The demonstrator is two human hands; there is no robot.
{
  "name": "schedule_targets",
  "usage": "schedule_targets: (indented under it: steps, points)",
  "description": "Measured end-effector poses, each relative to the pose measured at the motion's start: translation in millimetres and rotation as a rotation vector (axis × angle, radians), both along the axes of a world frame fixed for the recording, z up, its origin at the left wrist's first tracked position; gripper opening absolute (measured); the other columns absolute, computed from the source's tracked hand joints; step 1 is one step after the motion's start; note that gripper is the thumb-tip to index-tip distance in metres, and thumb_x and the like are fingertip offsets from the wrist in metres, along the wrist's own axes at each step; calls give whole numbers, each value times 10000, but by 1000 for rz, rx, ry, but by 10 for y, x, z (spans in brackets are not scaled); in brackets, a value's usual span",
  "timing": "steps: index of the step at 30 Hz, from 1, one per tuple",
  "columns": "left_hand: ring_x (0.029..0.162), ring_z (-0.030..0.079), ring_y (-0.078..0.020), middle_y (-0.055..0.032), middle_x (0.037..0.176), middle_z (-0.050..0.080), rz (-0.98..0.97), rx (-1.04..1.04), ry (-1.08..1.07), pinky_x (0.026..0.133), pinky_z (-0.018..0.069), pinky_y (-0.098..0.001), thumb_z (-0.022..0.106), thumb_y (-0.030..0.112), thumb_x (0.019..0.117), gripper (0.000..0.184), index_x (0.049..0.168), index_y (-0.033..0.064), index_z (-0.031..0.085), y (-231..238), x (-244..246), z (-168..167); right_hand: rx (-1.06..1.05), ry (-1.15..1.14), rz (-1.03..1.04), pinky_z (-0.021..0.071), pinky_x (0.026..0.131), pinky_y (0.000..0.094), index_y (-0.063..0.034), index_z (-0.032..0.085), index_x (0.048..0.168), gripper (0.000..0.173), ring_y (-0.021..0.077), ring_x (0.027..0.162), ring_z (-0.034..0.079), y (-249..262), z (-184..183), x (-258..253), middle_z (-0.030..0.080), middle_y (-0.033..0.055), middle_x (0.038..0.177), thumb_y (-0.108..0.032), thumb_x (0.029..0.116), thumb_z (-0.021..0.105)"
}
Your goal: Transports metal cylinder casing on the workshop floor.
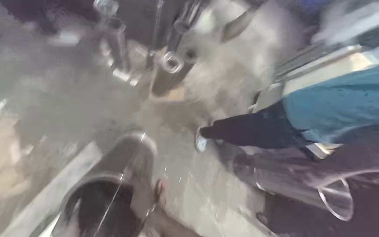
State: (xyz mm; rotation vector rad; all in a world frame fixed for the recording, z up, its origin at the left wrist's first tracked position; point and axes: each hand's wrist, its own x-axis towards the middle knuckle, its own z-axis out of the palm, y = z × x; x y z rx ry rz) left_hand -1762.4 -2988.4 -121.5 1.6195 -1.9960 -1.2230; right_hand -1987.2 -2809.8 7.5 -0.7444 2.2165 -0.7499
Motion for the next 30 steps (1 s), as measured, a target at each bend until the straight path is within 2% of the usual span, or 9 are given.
schedule_targets:
  steps: [1, 2, 5, 8, 11, 15, 22, 28, 30]
  points:
    - [1275, 618, -305, -225, 1325, 656, 35, 25, -56, 1124, 451, -499, 677, 330, 995, 525, 1362, -37, 604, 40, -93, 225, 2, 29, 28, 305, 1240, 517, -215, 481, 1550, 745, 307, 1529, 328, -43, -26, -7, 409, 80, 1628, -12, 848, 628]
    - [1261, 627, -299, -227, 1316, 662, 69, 45, -88, 1121, 455, -499, 682, 291, 994, 486, 1352, -32, 617, 13, -212, 347, -19, 64, 31, 326, 1230, 526, -196, 510, 1531, 743, 328, 1518, 347, -127, -66, -45, 426, 98, 1616, 9, 827, 629]
    - [1049, 709, -125, -111, 1129, 743, 189, 92, -55, 985, 558, -361, 729, 265, 963, 372, 1218, -3, 690, -68, -326, 337, -38, 125, 20, 370, 1197, 538, -169, 554, 1493, 731, 362, 1475, 412, -333, -154, -152, 468, 158, 1573, 61, 799, 585]
    - [892, 731, -74, -50, 974, 764, 269, 149, 5, 868, 610, -316, 752, 271, 947, 297, 1083, 8, 722, -226, -380, 295, -17, 146, 41, 379, 1190, 536, -208, 562, 1488, 733, 346, 1464, 434, -599, -122, -282, 485, 154, 1561, 69, 809, 575]
    - [871, 725, -109, -67, 948, 752, 348, 224, -77, 850, 605, -363, 764, 306, 937, 326, 1074, 13, 718, -361, -409, 366, -12, 130, 89, 348, 1204, 556, -249, 551, 1498, 722, 362, 1470, 421, -801, -139, -298, 476, 156, 1568, 36, 835, 569]
    - [837, 734, -97, -55, 937, 758, 375, 229, -79, 814, 624, -338, 756, 295, 946, 323, 1101, 15, 711, -491, -370, 318, 11, 90, 121, 366, 1194, 540, -304, 562, 1481, 777, 333, 1478, 411, -1100, -127, -335, 488, 119, 1563, 24, 780, 626]
    - [792, 742, -128, -67, 899, 760, 529, 329, -22, 781, 634, -354, 718, 299, 976, 307, 1074, 8, 712, -563, -361, 308, 175, -59, 365, 303, 1205, 576, -368, 415, 1566, 903, 360, 1517, 322, -1768, 24, -620, 410, 128, 1612, -44, 791, 747]
    - [773, 733, -180, -99, 880, 744, 653, 325, -123, 773, 620, -419, 743, 354, 953, 357, 1041, 10, 714, -601, -543, 331, 133, -42, 495, 352, 1130, 676, -374, 463, 1529, 902, 406, 1460, 394, -2395, 0, -875, 456, 122, 1580, -89, 754, 827]
    - [777, 728, -191, -108, 881, 740, 702, 340, -125, 769, 617, -428, 736, 347, 960, 354, 1037, 3, 712, -599, -551, 345, 48, -26, 444, 325, 1148, 698, -353, 469, 1528, 838, 395, 1506, 329, -2459, 2, -855, 412, 133, 1604, -112, 798, 804]
